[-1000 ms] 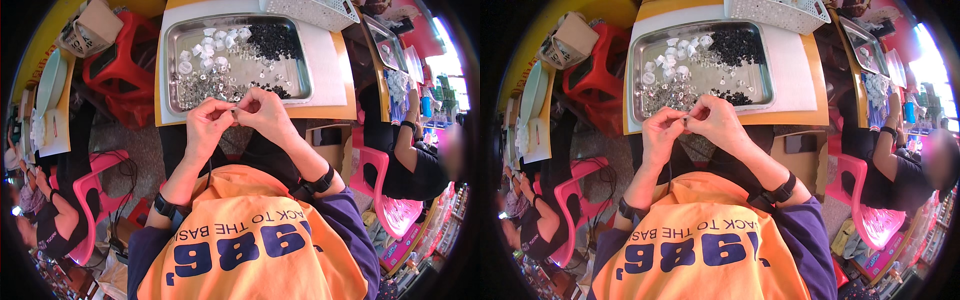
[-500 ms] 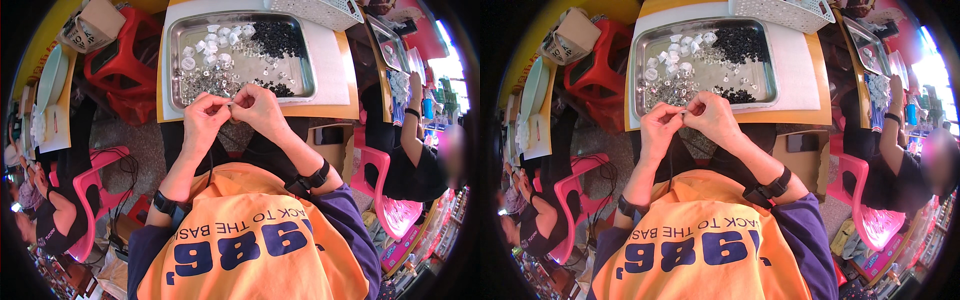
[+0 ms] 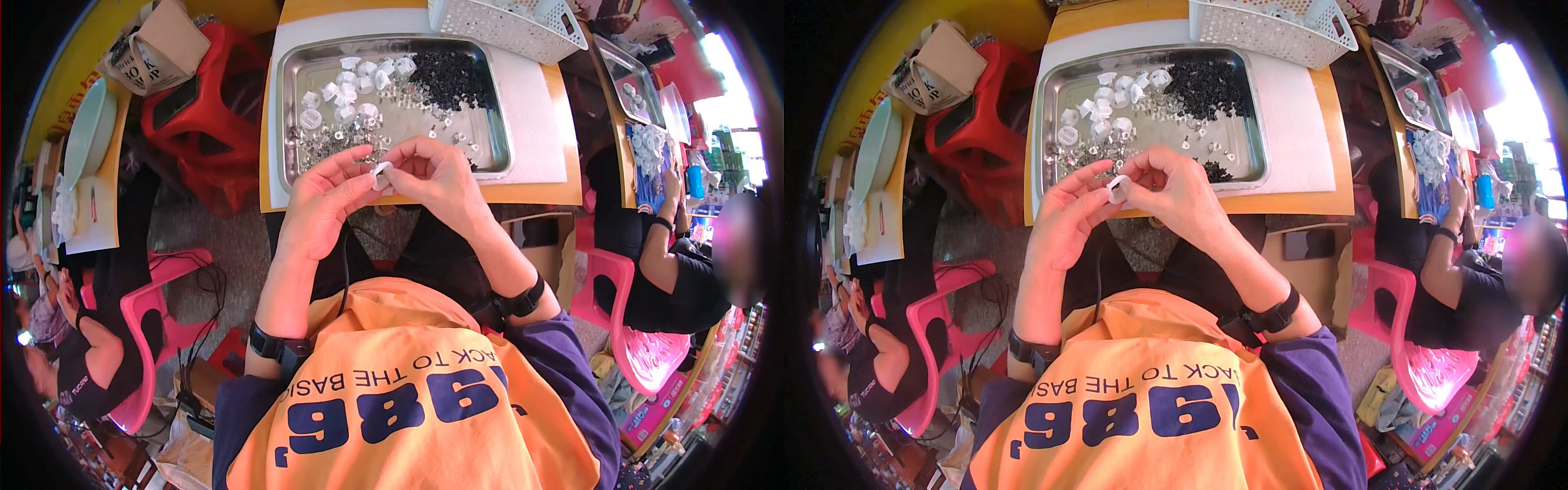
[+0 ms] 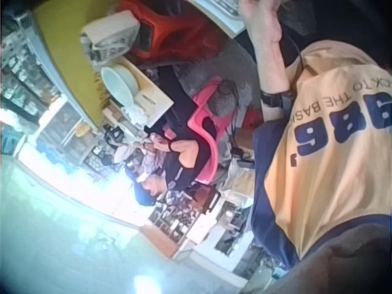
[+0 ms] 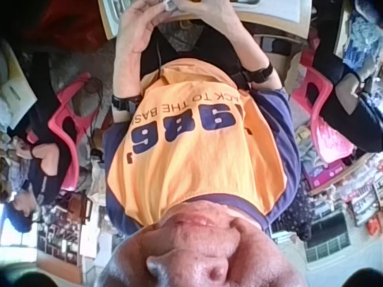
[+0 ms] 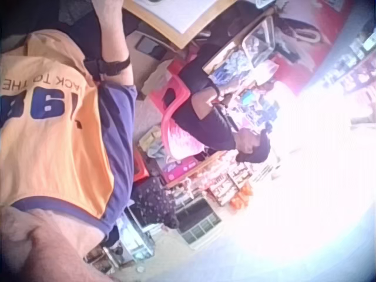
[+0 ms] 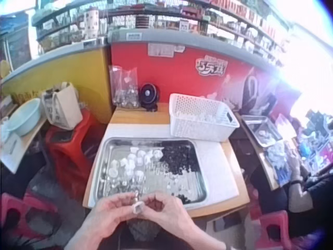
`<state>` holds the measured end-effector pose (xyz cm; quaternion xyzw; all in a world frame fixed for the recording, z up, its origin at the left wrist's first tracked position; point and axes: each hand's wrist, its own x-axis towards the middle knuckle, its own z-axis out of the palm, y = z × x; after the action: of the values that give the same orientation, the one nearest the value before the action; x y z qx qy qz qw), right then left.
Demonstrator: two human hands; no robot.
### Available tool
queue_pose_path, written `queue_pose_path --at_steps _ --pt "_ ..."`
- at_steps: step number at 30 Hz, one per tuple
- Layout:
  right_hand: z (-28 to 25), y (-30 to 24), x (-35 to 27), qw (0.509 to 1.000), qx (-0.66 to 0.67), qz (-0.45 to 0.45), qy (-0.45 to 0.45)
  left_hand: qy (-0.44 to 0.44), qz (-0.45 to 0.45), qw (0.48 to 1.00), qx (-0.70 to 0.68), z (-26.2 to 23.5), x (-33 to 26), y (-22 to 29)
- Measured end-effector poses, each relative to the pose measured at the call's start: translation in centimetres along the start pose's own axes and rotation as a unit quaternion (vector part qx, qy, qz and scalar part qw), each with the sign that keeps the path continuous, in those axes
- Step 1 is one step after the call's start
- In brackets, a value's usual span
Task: Sorting and inspecting small white and black plastic components from a metal tray.
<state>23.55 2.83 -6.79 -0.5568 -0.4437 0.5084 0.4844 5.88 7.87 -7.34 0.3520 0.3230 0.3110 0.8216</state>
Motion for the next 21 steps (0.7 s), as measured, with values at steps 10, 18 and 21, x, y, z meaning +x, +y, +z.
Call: queue_pose_path --at_steps 10,18,21 --pt "0.8 -0.9 -1.2 0.995 -0.017 -0.092 0.023 -0.043 0.036 0.998 0.029 0.5 -0.7 0.5" --pt "1.0 0.2 -1.8 0.983 0.076 -0.166 -0.013 -0.058 0.072 0.995 0.044 1.3 -1.7 0.8" --pt "1.1 0.1 -2.2 0.975 0.079 -0.208 -0.011 -0.079 0.076 0.993 0.040 1.8 -2.2 1.3"
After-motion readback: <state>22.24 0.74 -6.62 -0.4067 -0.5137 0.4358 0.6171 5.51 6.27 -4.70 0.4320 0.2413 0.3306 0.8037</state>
